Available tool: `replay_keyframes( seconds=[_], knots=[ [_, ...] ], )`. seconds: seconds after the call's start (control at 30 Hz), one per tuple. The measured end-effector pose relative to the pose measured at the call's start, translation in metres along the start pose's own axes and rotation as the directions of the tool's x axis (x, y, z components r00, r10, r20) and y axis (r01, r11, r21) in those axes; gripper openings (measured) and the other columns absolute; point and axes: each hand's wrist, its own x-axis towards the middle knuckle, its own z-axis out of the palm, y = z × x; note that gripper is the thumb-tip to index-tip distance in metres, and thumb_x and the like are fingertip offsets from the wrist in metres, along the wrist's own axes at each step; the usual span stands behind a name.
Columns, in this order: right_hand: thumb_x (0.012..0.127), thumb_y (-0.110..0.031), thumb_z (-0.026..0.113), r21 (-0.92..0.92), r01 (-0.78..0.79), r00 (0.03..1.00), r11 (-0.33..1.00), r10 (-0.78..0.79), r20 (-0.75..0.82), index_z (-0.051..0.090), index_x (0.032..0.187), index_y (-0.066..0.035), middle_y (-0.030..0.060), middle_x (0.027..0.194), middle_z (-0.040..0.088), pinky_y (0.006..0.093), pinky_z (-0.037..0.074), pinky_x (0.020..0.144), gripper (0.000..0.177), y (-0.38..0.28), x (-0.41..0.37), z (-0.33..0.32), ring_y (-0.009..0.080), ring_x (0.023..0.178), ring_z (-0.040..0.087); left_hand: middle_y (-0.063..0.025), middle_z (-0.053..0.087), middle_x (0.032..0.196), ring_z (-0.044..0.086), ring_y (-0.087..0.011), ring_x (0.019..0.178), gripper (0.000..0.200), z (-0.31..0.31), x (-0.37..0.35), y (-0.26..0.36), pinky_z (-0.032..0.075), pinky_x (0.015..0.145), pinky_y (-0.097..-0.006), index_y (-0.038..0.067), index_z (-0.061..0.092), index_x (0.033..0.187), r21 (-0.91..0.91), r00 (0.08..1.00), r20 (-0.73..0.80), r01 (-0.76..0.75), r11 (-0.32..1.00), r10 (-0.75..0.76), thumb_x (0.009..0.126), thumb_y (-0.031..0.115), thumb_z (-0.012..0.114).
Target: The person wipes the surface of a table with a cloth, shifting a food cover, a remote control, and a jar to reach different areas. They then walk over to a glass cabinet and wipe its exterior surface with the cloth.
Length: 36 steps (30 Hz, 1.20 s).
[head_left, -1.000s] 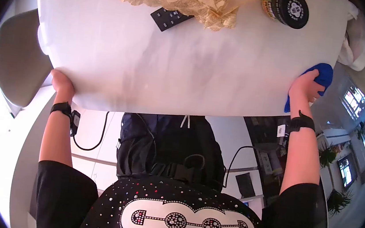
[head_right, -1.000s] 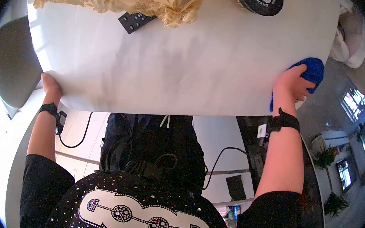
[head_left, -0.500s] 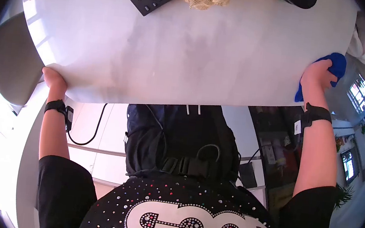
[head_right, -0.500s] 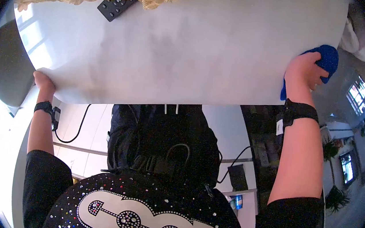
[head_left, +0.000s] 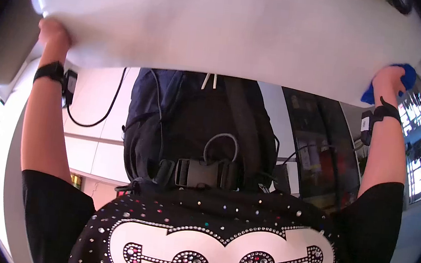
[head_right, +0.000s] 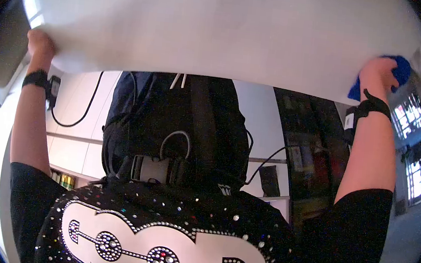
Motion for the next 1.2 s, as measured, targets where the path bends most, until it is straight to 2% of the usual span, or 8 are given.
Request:
replay_keyframes(
  seconds=[0.03,0.17,0.23,0.3,0.47,0.57,0.77,1.2],
  knots=[
    [0.086,-0.033,0.048,0.035,0.000,0.999,0.999,0.001,-0.040,0.030,0.135,0.003,0.0259,0.126,0.050,0.0510,0.042,0.096,0.064,0.001,0.010,0.003,0.0405,0.114,0.052,-0.0128,0.056,0.126,0.058,-0.0256,0.113,0.038,-0.020,-0.029,0.028,0.051,0.087,-0.0330,0.003,0.054,0.123,0.714,0.950,0.162,-0.299,0.633,0.266,0.093,0.025,0.050],
    [0.088,-0.033,0.047,-0.363,0.247,0.969,0.899,-0.229,0.090,0.034,0.132,-0.001,0.0240,0.127,0.050,0.0540,0.043,0.092,0.056,0.032,0.085,0.023,0.0422,0.114,0.051,-0.0184,0.062,0.114,0.061,-0.0306,0.108,0.039,0.012,-0.055,0.057,0.051,0.087,-0.0362,0.001,0.052,0.121,0.563,0.971,0.104,-0.236,0.792,0.215,0.091,0.024,0.050],
    [0.090,-0.032,0.047,-0.765,0.560,0.791,0.318,-0.481,0.379,0.037,0.131,-0.002,0.0230,0.128,0.050,0.0555,0.043,0.090,0.052,0.052,0.142,0.052,0.0430,0.114,0.051,-0.0197,0.062,0.115,0.062,-0.0318,0.105,0.041,0.043,-0.048,0.050,0.051,0.086,-0.0381,0.001,0.051,0.121,0.491,0.979,0.034,-0.190,0.850,0.198,0.090,0.027,0.050],
    [0.091,-0.032,0.047,-0.750,0.629,0.595,-0.202,-0.496,0.632,0.039,0.129,-0.004,0.0220,0.129,0.049,0.0569,0.044,0.088,0.048,0.068,0.172,0.084,0.0438,0.113,0.050,-0.0329,0.055,0.115,0.050,-0.0407,0.117,0.064,-0.015,-0.142,0.112,0.036,0.102,-0.0415,-0.010,0.057,0.113,-0.683,0.918,0.042,0.314,0.659,-0.393,0.095,0.042,0.024],
    [0.091,-0.039,0.040,-0.687,0.502,0.759,-0.525,-0.113,0.641,0.033,0.127,0.001,0.0272,0.129,0.048,0.0489,0.046,0.092,0.054,0.071,0.057,0.024,0.0415,0.111,0.054,-0.0245,0.059,0.117,0.059,-0.0377,0.108,0.042,0.045,-0.140,0.119,0.048,0.091,-0.0437,-0.003,0.052,0.115,-0.133,0.999,0.044,-0.016,0.991,0.022,0.089,0.030,0.044],
    [0.088,-0.037,0.038,-0.362,0.080,0.997,0.929,-0.069,0.042,0.040,0.121,0.004,0.0288,0.117,0.054,0.0509,0.046,0.090,0.052,0.059,-0.022,0.006,0.0436,0.105,0.057,-0.0266,0.056,0.120,0.058,-0.0389,0.108,0.043,0.006,-0.206,0.172,0.048,0.090,-0.0471,-0.002,0.048,0.119,-0.274,0.998,0.060,0.011,0.962,0.006,0.090,0.030,0.045],
    [0.082,-0.037,0.041,-0.296,0.196,0.978,0.935,-0.210,-0.013,0.036,0.123,0.003,0.0283,0.120,0.047,0.0542,0.042,0.089,0.057,0.067,-0.103,0.012,0.0426,0.110,0.049,-0.0195,0.068,0.078,0.067,-0.0386,0.076,0.056,0.006,-0.258,0.247,0.053,0.067,-0.0464,0.004,0.070,0.076,-0.617,0.875,0.281,0.480,0.623,-0.395,0.092,0.036,0.027],
    [0.082,-0.040,0.049,-0.399,0.189,0.949,0.897,-0.272,-0.162,0.028,0.131,0.003,0.0233,0.114,0.047,0.0491,0.037,0.089,0.068,0.098,-0.279,-0.001,0.0357,0.107,0.046,-0.0136,0.070,0.083,0.065,-0.0367,0.073,0.066,-0.016,-0.263,0.229,0.052,0.068,-0.0441,0.004,0.070,0.082,-0.656,0.864,0.439,0.495,0.570,-0.245,0.096,0.035,0.014]
  ],
)
